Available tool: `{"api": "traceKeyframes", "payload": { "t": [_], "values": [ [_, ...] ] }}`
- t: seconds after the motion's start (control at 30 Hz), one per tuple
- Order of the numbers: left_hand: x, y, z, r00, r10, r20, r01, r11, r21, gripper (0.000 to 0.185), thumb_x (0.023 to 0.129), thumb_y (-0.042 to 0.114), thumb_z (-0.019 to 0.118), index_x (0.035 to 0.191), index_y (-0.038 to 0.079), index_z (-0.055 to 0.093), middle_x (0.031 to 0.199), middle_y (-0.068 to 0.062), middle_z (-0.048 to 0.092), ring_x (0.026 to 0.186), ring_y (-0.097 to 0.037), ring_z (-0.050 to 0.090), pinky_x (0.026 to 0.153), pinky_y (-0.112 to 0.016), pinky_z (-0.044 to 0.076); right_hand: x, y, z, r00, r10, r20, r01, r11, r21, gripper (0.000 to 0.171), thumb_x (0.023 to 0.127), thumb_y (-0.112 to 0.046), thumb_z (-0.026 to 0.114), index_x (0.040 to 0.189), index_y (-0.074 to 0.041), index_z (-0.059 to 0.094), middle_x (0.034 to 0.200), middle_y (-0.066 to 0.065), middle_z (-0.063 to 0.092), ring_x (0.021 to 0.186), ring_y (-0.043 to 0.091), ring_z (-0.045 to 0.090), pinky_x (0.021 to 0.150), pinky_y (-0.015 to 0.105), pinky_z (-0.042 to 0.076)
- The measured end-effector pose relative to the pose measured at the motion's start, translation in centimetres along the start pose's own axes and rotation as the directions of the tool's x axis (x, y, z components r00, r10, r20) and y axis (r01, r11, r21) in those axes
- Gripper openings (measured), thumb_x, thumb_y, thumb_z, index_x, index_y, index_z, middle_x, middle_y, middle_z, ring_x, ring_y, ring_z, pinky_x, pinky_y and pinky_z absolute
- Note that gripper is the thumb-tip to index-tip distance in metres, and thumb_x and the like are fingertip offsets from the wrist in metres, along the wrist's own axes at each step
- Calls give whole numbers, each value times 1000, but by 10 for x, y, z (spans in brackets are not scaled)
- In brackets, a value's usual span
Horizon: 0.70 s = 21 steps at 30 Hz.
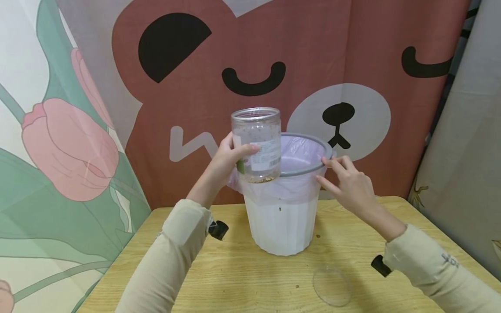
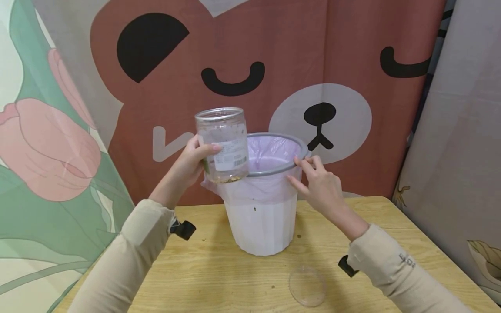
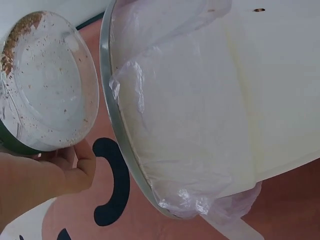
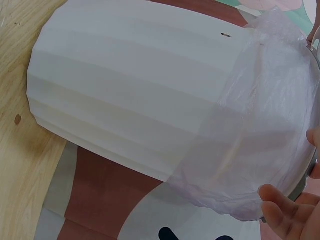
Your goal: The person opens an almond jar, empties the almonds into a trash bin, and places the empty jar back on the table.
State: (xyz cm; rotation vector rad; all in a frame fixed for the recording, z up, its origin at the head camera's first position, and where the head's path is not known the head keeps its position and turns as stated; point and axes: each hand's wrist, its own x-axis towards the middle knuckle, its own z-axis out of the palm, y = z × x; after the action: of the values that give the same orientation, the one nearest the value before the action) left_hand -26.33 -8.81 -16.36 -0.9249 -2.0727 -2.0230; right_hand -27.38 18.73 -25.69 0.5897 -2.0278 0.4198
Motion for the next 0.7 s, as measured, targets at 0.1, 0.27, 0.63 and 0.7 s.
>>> {"api": "traceKeyframes", "payload": {
  "t": [0.1, 0.27, 0.63, 0.7],
  "values": [
    [-1, 1, 2, 1000, -5, -25, 5, 1000, 19, 50, 78, 19, 59, 123, 8, 39, 107, -9, 53, 95, -22, 52, 84, -38, 43, 0, 0, 0, 1000, 2, 0, -2, 1000, 4, 45, 75, -21, 71, 115, -5, 59, 95, 17, 52, 42, 11, 35, 33, 22, 26],
    [-2, 1, 5, 998, -3, -64, 6, 999, 46, 51, 79, 18, 62, 124, 12, 38, 111, -9, 52, 98, -24, 52, 83, -40, 43, 0, 0, 0, 1000, 0, -2, 0, 1000, 7, 45, 76, -22, 71, 115, -5, 59, 95, 17, 52, 42, 10, 34, 33, 22, 26],
    [-3, 2, 12, 976, -49, -214, 75, 991, 112, 61, 72, 19, 73, 122, 12, 37, 111, -5, 51, 99, -20, 51, 83, -36, 43, -1, 1, 1, 1000, -8, -5, 8, 1000, 1, 45, 77, -23, 70, 116, -5, 58, 92, 15, 51, 42, 10, 33, 32, 22, 25],
    [-3, 2, 14, 972, -50, -230, 84, 987, 140, 64, 70, 21, 75, 121, 12, 37, 110, -4, 51, 98, -19, 51, 83, -35, 43, -1, 1, 1, 1000, -9, -6, 9, 1000, 0, 45, 76, -23, 70, 116, -5, 58, 91, 15, 51, 42, 9, 32, 32, 22, 24]
  ]
}}
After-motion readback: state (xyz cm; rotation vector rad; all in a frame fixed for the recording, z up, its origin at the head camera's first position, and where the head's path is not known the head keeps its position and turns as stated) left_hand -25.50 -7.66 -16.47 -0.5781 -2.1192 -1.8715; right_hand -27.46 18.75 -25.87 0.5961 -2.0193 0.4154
